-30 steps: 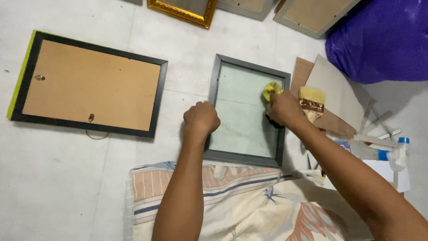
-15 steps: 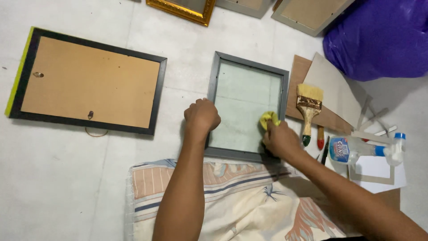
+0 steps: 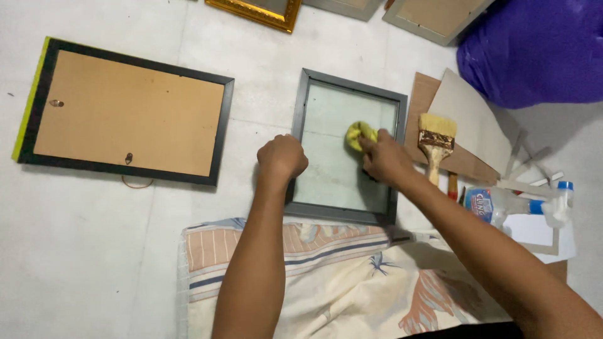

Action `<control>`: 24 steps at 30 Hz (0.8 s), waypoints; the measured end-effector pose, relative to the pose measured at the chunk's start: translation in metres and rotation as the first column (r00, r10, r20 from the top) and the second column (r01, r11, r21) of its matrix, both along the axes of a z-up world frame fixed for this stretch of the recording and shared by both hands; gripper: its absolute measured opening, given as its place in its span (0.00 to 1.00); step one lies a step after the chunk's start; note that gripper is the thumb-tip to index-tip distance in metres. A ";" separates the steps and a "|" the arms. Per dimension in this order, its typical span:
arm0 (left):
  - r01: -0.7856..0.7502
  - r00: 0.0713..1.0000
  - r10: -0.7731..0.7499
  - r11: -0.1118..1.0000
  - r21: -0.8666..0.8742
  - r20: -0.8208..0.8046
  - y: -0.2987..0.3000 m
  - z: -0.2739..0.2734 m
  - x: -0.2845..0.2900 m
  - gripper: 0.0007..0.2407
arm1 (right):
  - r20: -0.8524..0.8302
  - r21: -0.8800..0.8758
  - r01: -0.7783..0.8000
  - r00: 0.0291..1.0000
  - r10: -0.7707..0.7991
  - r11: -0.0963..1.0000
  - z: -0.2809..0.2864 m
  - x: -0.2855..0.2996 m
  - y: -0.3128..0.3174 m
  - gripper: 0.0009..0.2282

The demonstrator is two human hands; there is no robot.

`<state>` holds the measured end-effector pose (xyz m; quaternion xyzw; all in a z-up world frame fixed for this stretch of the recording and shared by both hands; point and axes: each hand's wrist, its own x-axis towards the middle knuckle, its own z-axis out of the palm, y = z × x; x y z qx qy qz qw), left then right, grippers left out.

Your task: Cleaning a glass pane and assembling a picture frame by adding the backing.

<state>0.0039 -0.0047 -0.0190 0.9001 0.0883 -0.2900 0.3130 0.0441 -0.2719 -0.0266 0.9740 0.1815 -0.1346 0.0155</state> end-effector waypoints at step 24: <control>0.047 0.992 -0.001 0.934 -0.353 0.129 -0.068 0.060 -0.076 0.30 | -0.297 0.418 0.217 0.950 -0.093 0.882 0.066 -0.110 -0.014 0.27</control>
